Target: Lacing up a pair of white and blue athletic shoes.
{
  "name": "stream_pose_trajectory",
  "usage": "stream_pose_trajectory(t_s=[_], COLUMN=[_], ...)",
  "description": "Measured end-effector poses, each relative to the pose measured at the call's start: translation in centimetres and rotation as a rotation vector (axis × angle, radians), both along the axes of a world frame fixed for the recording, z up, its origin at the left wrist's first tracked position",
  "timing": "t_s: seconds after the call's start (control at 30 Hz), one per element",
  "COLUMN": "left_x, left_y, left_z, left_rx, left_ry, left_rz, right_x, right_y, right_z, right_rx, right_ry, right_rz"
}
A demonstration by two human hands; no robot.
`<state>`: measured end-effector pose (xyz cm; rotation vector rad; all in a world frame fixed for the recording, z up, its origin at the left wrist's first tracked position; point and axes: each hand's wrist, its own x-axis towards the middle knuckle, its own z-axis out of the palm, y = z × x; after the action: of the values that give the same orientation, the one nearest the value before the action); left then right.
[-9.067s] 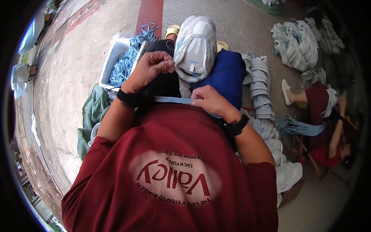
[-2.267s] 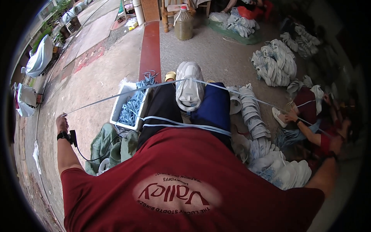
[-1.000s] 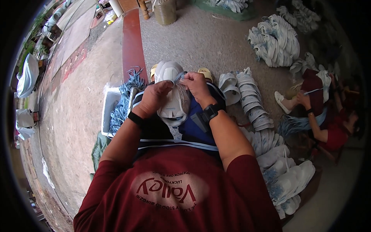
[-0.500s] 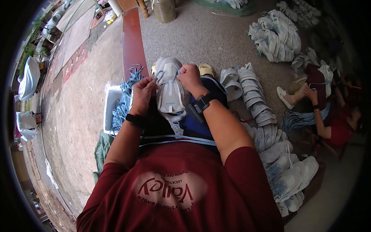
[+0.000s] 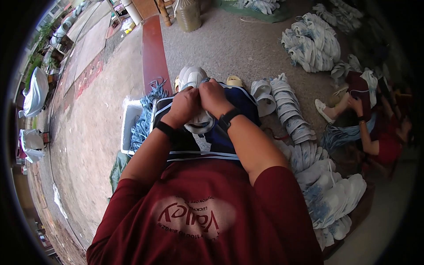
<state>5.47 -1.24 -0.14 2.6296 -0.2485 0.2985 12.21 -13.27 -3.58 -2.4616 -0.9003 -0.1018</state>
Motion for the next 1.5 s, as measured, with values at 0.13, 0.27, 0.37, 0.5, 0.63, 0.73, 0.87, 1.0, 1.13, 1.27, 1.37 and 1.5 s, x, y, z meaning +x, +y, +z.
stream_pose_trajectory(t_s=[0.13, 0.27, 0.37, 0.5, 0.63, 0.73, 0.87, 1.0, 1.13, 1.27, 1.37, 1.5], left_x=[1.0, 1.2, 1.8, 0.9, 1.0, 1.4, 1.8, 1.7, 1.3, 1.2, 1.1, 1.9], left_y=[0.2, -1.0, -1.7, -0.9, -1.1, -1.9, -2.1, -2.0, -1.4, -1.4, -1.3, -2.3], left_z=[-1.7, -0.8, -1.6, -0.4, -0.3, 0.3, 0.6, 0.6, -0.6, -1.8, -1.9, -0.5], left_rx=[0.089, 0.040, 0.027, 0.175, 0.265, 0.204, 0.191, 0.207, 0.205, 0.253, 0.266, 0.342], left_ry=[0.050, 0.138, 0.087, 0.234, 0.147, 0.210, 0.188, 0.179, 0.101, 0.065, 0.074, 0.089], left_rz=[0.078, 0.169, 0.102, 0.178, 0.160, 0.278, 0.247, 0.239, 0.226, 0.237, 0.227, 0.116], right_x=[1.8, 2.1, 2.1, 0.9, 0.2, 0.2, 0.4, 1.6, 2.0, 1.0, 1.1, 2.4], right_y=[-0.8, -1.8, -3.2, -1.3, -0.1, -0.2, -0.1, 0.4, 0.6, 0.3, 0.2, -0.4], right_z=[0.6, 0.1, 0.2, -0.6, -0.3, 0.0, -0.4, -0.2, 0.3, 0.1, -0.4, -1.3], right_rx=[0.125, 0.282, 0.322, 0.432, 0.286, 0.280, 0.282, 0.203, 0.139, 0.227, 0.259, 0.298], right_ry=[0.247, 0.280, 0.330, 0.329, 0.165, 0.169, 0.126, 0.200, 0.292, 0.283, 0.221, 0.238], right_rz=[0.112, 0.116, 0.152, 0.163, -0.043, -0.114, -0.128, -0.045, 0.042, 0.011, -0.002, 0.006])
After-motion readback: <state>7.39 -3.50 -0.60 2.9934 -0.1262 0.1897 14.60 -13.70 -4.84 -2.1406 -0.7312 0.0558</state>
